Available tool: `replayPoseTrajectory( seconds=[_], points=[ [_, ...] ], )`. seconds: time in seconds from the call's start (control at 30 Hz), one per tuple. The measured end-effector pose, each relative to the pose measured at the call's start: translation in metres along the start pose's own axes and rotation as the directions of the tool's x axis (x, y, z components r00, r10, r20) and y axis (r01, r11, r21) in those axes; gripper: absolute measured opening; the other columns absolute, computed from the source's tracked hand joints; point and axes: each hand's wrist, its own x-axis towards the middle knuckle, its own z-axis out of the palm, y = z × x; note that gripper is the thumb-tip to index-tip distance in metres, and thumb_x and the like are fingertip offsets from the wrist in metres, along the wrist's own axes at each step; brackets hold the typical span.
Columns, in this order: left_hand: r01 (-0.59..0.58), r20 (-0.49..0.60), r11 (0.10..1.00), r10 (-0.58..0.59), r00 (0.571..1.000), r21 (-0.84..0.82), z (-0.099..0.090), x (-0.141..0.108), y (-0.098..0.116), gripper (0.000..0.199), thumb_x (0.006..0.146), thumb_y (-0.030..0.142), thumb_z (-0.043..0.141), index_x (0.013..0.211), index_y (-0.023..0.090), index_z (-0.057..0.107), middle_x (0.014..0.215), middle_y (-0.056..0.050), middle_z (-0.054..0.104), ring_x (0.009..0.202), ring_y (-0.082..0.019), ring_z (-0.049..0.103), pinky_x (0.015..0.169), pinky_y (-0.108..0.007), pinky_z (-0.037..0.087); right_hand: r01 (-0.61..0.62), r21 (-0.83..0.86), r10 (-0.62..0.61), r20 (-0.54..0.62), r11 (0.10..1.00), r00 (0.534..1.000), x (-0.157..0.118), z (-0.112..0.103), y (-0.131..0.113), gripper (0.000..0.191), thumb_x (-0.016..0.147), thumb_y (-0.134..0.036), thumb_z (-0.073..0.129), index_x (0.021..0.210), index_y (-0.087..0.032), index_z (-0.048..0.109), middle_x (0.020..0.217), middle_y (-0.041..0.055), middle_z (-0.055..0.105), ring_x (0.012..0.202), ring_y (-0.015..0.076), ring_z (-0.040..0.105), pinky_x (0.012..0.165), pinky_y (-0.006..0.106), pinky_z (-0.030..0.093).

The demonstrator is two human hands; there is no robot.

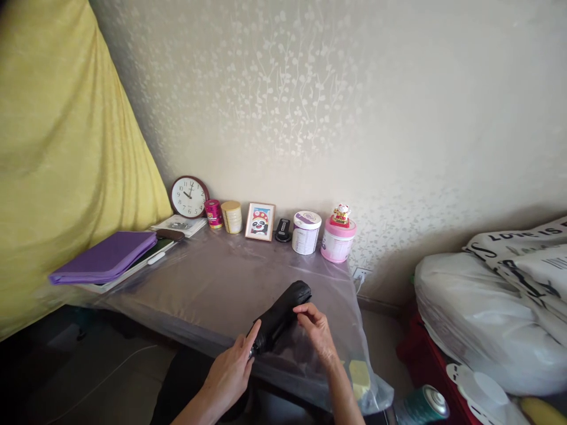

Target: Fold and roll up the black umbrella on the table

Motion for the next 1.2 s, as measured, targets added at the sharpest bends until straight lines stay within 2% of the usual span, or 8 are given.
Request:
replayPoseTrajectory(
  seconds=[0.23, 0.4, 0.53, 0.6, 0.67, 0.8, 0.97, 1.2],
  points=[
    [0.045, 0.046, 0.944, -0.032, 0.998, -0.327, -0.012, 0.006, -0.003, 0.067, 0.079, 0.017, 0.043, 0.139, 0.028, 0.014, 0.108, -0.006, 0.058, 0.096, -0.018, 0.057, 0.083, -0.029, 0.042, -0.012, 0.012, 0.015, -0.300, 1.000, 0.954, -0.002, -0.039, 0.035, 0.035, 0.063, -0.048, 0.065, 0.079, -0.016, 0.066, 0.067, 0.0016, 0.059, 0.052, 0.0118, 0.047, 0.050, 0.025, 0.042],
    [0.305, 0.338, 0.575, -0.052, 0.940, -0.759, -0.019, 0.014, -0.016, 0.065, 0.078, 0.031, 0.044, 0.136, 0.032, 0.016, 0.073, 0.003, 0.058, 0.051, -0.012, 0.055, 0.049, -0.024, 0.044, -0.074, -0.026, 0.059, -0.361, 0.997, 0.931, -0.008, -0.050, 0.045, 0.039, 0.060, -0.050, 0.065, 0.079, -0.016, 0.067, 0.072, 0.0018, 0.062, 0.053, 0.0120, 0.051, 0.053, 0.024, 0.045],
    [0.365, 0.376, 0.406, -0.055, 0.925, -0.838, -0.015, 0.021, -0.033, 0.066, 0.080, 0.043, 0.041, 0.136, 0.027, 0.011, 0.064, 0.005, 0.053, 0.053, -0.014, 0.056, 0.047, -0.024, 0.042, -0.095, -0.029, 0.079, -0.341, 0.995, 0.937, -0.009, -0.049, 0.046, 0.038, 0.061, -0.049, 0.064, 0.080, -0.017, 0.066, 0.073, 0.0017, 0.062, 0.054, 0.0119, 0.052, 0.055, 0.024, 0.045],
    [0.342, 0.325, 0.471, -0.121, 0.938, -0.813, -0.016, 0.021, -0.040, 0.067, 0.083, 0.044, 0.037, 0.138, 0.024, 0.005, 0.074, 0.000, 0.057, 0.060, -0.015, 0.058, 0.053, -0.025, 0.044, -0.116, -0.040, 0.097, -0.334, 0.992, 0.937, -0.009, -0.048, 0.047, 0.038, 0.061, -0.048, 0.063, 0.081, -0.016, 0.066, 0.075, 0.0019, 0.062, 0.055, 0.0119, 0.052, 0.055, 0.024, 0.045],
    [0.254, 0.168, 0.668, -0.192, 0.967, -0.700, -0.019, 0.019, -0.042, 0.064, 0.086, 0.040, 0.034, 0.139, 0.022, 0.003, 0.095, -0.008, 0.059, 0.076, -0.017, 0.060, 0.067, -0.028, 0.045, -0.124, -0.059, 0.098, -0.325, 0.991, 0.941, -0.008, -0.048, 0.049, 0.038, 0.062, -0.048, 0.062, 0.083, -0.016, 0.066, 0.076, 0.0022, 0.063, 0.056, 0.0118, 0.052, 0.057, 0.024, 0.046],
    [0.129, -0.062, 0.973, -0.143, 0.988, -0.191, -0.024, 0.012, -0.031, 0.065, 0.086, 0.026, 0.033, 0.141, 0.025, -0.002, 0.113, -0.011, 0.052, 0.091, -0.020, 0.057, 0.075, -0.029, 0.041, -0.100, -0.107, 0.064, -0.301, 0.989, 0.952, -0.007, -0.051, 0.057, 0.038, 0.065, -0.049, 0.059, 0.084, -0.017, 0.066, 0.080, 0.0034, 0.064, 0.061, 0.0131, 0.055, 0.061, 0.024, 0.047],
    [0.193, -0.018, 0.981, -0.193, 0.981, 0.019, -0.016, 0.017, -0.016, 0.082, 0.075, 0.004, 0.040, 0.139, 0.033, -0.002, 0.112, -0.010, 0.049, 0.091, -0.022, 0.056, 0.075, -0.030, 0.039, -0.074, -0.147, 0.031, -0.277, 0.986, 0.960, -0.005, -0.053, 0.068, 0.037, 0.068, -0.048, 0.056, 0.085, -0.017, 0.065, 0.082, 0.0046, 0.064, 0.065, 0.0150, 0.057, 0.062, 0.025, 0.048],
    [0.220, 0.033, 0.876, -0.228, 0.973, -0.429, -0.026, 0.032, -0.036, 0.076, 0.069, 0.010, 0.052, 0.136, 0.030, 0.023, 0.087, -0.004, 0.060, 0.084, -0.021, 0.058, 0.076, -0.032, 0.040, -0.030, -0.163, -0.013, -0.259, 0.986, 0.966, -0.003, -0.054, 0.076, 0.036, 0.070, -0.047, 0.054, 0.085, -0.017, 0.065, 0.081, 0.0047, 0.064, 0.065, 0.0158, 0.057, 0.061, 0.026, 0.048]
  ],
)
